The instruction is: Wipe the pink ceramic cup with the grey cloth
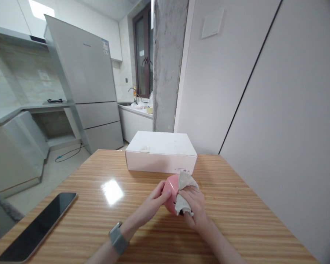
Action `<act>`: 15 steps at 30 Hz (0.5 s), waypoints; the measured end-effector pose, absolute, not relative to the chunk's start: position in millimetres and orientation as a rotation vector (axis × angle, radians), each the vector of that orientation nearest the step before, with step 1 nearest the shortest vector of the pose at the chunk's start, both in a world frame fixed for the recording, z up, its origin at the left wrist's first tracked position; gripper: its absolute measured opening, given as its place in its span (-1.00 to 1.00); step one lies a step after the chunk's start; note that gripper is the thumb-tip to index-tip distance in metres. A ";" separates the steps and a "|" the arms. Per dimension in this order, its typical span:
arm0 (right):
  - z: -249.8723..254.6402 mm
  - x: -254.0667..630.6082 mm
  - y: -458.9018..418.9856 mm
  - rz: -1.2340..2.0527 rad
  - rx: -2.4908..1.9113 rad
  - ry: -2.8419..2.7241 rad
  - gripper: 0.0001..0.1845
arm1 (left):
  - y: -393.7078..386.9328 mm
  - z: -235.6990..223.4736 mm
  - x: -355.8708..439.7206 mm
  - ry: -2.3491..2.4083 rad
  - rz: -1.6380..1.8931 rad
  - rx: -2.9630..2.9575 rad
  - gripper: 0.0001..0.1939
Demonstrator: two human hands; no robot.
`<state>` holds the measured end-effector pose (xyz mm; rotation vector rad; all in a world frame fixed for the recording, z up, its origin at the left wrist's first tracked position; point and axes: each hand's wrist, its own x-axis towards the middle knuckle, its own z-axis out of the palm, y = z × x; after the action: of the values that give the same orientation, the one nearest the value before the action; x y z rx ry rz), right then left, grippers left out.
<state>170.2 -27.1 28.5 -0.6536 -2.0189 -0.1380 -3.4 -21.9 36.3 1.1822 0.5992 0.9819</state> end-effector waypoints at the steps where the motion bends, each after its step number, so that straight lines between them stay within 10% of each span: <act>1: 28.4 171.0 -27.3 -0.153 -0.647 -2.020 -0.58 | -21.6 33.9 -3.3 0.567 0.961 1.151 -0.60; 7: 30.2 163.0 -31.1 -0.297 -0.549 -2.081 -0.54 | -18.4 30.3 3.4 0.733 1.127 1.113 -0.82; 15: 30.7 155.3 -36.6 -0.348 -0.514 -2.125 -0.50 | -16.2 36.5 -0.6 0.931 1.105 1.502 -0.64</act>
<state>155.3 -36.6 30.7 -0.5142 -2.1254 -0.3476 -0.6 -16.2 36.5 1.5021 0.9306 1.1054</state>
